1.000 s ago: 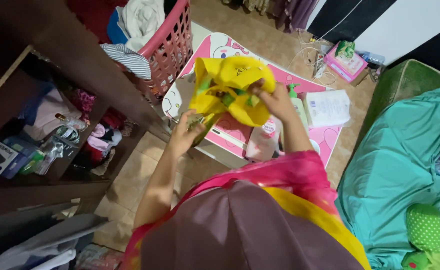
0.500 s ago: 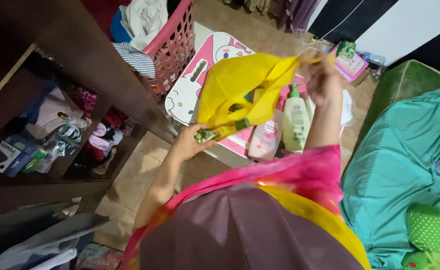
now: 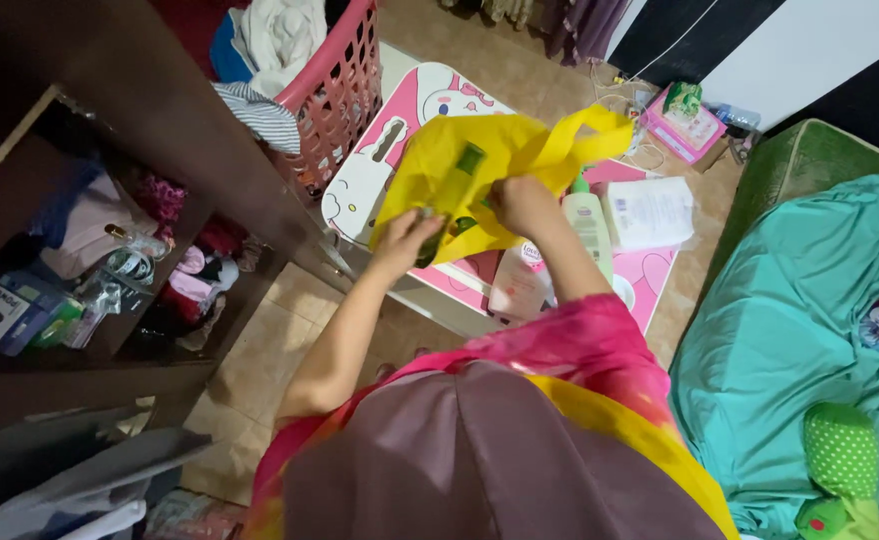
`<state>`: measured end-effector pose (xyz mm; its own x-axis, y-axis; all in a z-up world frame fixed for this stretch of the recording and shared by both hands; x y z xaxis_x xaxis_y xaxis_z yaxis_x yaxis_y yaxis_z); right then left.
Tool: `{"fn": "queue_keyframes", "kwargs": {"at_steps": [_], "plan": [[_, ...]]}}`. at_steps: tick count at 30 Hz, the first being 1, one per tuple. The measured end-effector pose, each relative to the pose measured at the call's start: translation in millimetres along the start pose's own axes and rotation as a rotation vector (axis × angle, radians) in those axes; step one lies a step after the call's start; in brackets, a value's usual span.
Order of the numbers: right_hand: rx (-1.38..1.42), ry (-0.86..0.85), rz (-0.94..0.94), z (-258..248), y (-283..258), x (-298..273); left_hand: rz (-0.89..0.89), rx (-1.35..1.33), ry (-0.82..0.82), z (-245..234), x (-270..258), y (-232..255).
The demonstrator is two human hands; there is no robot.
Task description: Organizing and packing various toiletry bottles and tubes into a yellow bag on the floor.
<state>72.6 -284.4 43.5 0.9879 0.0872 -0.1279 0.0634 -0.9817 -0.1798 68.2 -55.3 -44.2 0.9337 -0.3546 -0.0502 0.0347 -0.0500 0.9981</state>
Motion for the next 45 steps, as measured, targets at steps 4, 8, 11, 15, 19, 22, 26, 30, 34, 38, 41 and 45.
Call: {"fn": "queue_keyframes", "kwargs": {"at_steps": [4, 8, 11, 15, 19, 22, 26, 30, 34, 38, 41, 45], "plan": [[0.021, -0.098, -0.063, 33.3, -4.3, 9.7, -0.253, 0.176, -0.102, 7.6, 29.0, -7.7], [0.222, -0.187, 0.033, 84.1, 20.9, 19.7, 0.090, 0.254, 0.197, -8.8, 68.3, -50.8], [0.677, -0.101, 0.124, 114.3, 45.8, 22.2, 0.187, 0.022, 0.332, -23.7, 68.4, -42.9], [0.914, -0.030, 0.164, 101.0, 45.5, 11.3, 0.080, -0.359, 0.357, -33.1, 67.3, -42.3], [0.839, -0.013, 0.125, 79.6, 40.2, 13.7, 0.048, -0.528, 0.296, -32.0, 47.7, 1.5], [0.778, -0.009, 0.082, 49.5, 20.8, 15.8, 0.054, -0.554, 0.223, -33.5, 46.9, -10.2], [0.704, -0.002, 0.040, 19.9, 4.9, 14.1, -0.021, -0.454, 0.279, -35.6, 43.0, -27.7], [0.625, 0.012, 0.008, 1.1, 5.3, 11.8, -0.118, -0.296, 0.327, -35.0, 34.0, -22.8], [0.538, 0.034, -0.025, -13.3, 16.2, 9.7, -0.116, -0.081, 0.332, -24.7, 30.6, -22.4], [0.660, 0.229, -0.244, 2.9, 39.0, 26.3, 0.089, 0.007, 0.334, -7.0, 33.9, -17.9], [0.732, 0.290, -0.418, -14.5, 32.5, -1.6, 0.154, -0.075, 0.333, 3.5, 45.0, -35.4], [0.642, 0.356, -0.507, -30.7, 39.3, -40.9, 0.226, -0.168, 0.346, 0.8, 54.0, -41.5]]}}
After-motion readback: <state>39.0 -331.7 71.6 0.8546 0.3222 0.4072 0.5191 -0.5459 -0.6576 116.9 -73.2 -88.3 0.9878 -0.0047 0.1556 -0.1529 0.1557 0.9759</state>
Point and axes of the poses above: each hand's wrist, its own x-axis towards the middle knuckle, its own z-axis out of the palm, y = z × x, the point moved 4 cm from there along x, towards the middle knuckle, and after that the axes turned 2 degrees about y, right-handed, at the moved point
